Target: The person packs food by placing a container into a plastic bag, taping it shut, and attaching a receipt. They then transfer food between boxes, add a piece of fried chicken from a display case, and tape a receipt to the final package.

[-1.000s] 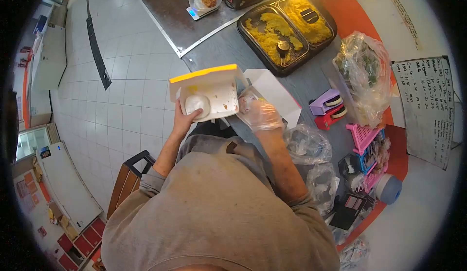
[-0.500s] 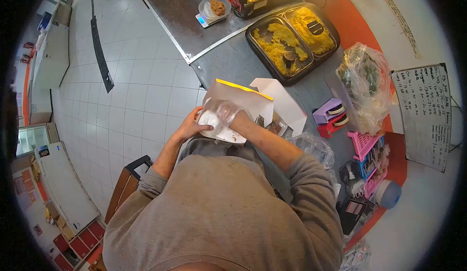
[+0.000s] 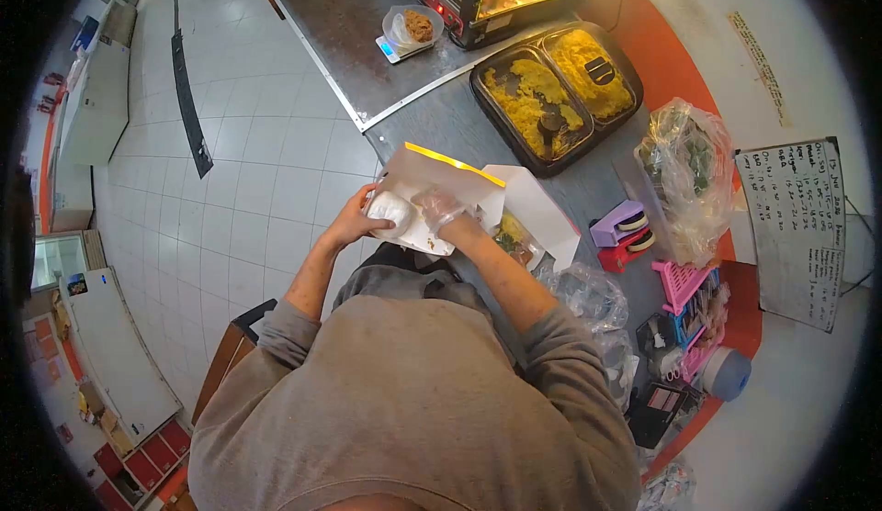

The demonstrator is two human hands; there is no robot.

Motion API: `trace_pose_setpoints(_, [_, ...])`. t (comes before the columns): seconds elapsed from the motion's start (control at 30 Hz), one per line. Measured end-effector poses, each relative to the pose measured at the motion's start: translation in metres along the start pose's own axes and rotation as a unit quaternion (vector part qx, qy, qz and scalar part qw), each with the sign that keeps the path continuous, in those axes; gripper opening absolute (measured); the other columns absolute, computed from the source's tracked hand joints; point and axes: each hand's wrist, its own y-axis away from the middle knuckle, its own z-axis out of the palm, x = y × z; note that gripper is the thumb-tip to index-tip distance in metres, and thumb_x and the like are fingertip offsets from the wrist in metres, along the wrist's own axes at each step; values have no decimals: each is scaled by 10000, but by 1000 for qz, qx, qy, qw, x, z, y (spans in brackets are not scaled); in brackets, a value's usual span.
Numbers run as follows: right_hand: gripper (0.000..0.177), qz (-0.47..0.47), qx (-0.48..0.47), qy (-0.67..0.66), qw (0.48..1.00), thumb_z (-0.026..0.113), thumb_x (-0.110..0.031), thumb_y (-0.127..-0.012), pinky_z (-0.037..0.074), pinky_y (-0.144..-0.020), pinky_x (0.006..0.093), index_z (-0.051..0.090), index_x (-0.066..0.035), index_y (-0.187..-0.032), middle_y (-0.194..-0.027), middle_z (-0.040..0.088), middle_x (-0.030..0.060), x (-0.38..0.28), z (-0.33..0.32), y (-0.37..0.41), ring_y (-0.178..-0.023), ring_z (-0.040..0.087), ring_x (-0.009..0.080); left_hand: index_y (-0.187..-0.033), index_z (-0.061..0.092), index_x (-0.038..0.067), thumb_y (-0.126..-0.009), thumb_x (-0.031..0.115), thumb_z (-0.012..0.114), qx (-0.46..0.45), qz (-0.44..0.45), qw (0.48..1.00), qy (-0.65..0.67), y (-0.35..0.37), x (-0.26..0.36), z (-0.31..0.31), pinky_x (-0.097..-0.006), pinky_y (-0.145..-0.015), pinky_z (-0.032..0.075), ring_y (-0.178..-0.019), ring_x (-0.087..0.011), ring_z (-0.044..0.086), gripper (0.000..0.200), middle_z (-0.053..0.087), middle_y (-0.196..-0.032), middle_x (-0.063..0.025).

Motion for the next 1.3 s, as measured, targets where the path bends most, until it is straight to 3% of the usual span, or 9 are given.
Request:
trace_pose_setpoints(0.17, [345, -29, 69, 146, 986, 488, -87, -888, 464, -970, 400, 626, -127, -1202, -1137, 649, 172, 2, -5, -30, -1098, 608, 311, -1337, 444, 136, -646, 11, 831, 9, 7, 1000, 28, -33, 12, -26, -371, -812, 562, -1004, -249, 620, 802, 600, -1101, -138])
trace_pose_setpoints(0.27, [315, 88, 30, 74, 993, 562, -113, -836, 450, -978, 429, 648, -107, -1138, -1114, 654, 152, 9, 1, -61, -1081, 597, 331, -1335, 443, 142, -631, 26, 841, 26, 41, 997, -55, -62, 3, -45, -386, -727, 598, -965, -257, 644, 817, 594, -1100, -153])
trace_pose_setpoints(0.37, [304, 42, 109, 48, 992, 576, -116, -820, 461, -962, 430, 671, -117, -1109, -1085, 668, 146, 31, 18, -81, -1056, 615, 325, -1360, 423, 115, -618, 47, 845, 36, -26, 998, 47, -86, -5, -44, -393, -646, 623, -936, -271, 668, 857, 591, -1144, -160])
trace_pose_setpoints(0.8, [145, 93, 49, 88, 991, 590, -102, -790, 511, -801, 475, 695, -45, -873, -929, 673, 200, 34, 57, -88, -886, 651, 375, -1418, 371, 48, -697, 90, 807, 86, -48, 991, 89, -108, -16, -36, -374, -583, 628, -924, -294, 679, 843, 565, -1228, -139])
trace_pose_setpoints(0.93, [162, 81, 82, 23, 993, 580, -107, -812, 534, -763, 439, 721, -60, -877, -924, 689, 183, 52, 69, -59, -886, 667, 339, -1437, 364, 56, -724, 85, 796, 73, -30, 988, 130, -114, -40, -40, -371, -604, 629, -941, -290, 674, 834, 546, -1237, -133])
trace_pose_setpoints(1.03, [101, 56, 228, -119, 965, 666, -108, -788, 551, -708, 370, 721, -45, -846, -868, 708, 147, -20, -29, -4, -767, 693, 267, -1430, 374, 55, -736, 92, 792, 71, -24, 989, 128, -109, -42, -36, -369, -622, 628, -941, -273, 672, 811, 565, -1224, -117])
trace_pose_setpoints(1.1, [90, 156, 285, -205, 923, 699, -152, -781, 535, -710, 392, 720, -64, -776, -799, 704, 116, -15, -40, 46, -762, 684, 311, -1426, 378, 55, -743, 96, 791, 63, -17, 990, 128, -109, -38, -35, -369, -626, 628, -937, -264, 672, 800, 571, -1219, -110])
trace_pose_setpoints(1.17, [97, 255, 292, -163, 907, 668, -138, -801, 534, -714, 398, 723, -67, -839, -845, 705, 134, 1, -41, 101, -781, 677, 320, -1413, 395, 67, -772, 136, 789, 56, -19, 993, 104, -109, -36, -33, -369, -635, 626, -926, -249, 673, 755, 582, -1207, -98])
trace_pose_setpoints(1.3, [146, 230, 285, 79, 927, 647, -112, -811, 535, -689, 387, 706, -70, -937, -844, 693, 141, 28, -19, 166, -729, 657, 312, -1343, 454, 92, -933, 365, 610, 95, -31, 989, 113, -101, -23, -18, -376, -648, 628, -988, -250, 658, 516, 568, -1214, -110])
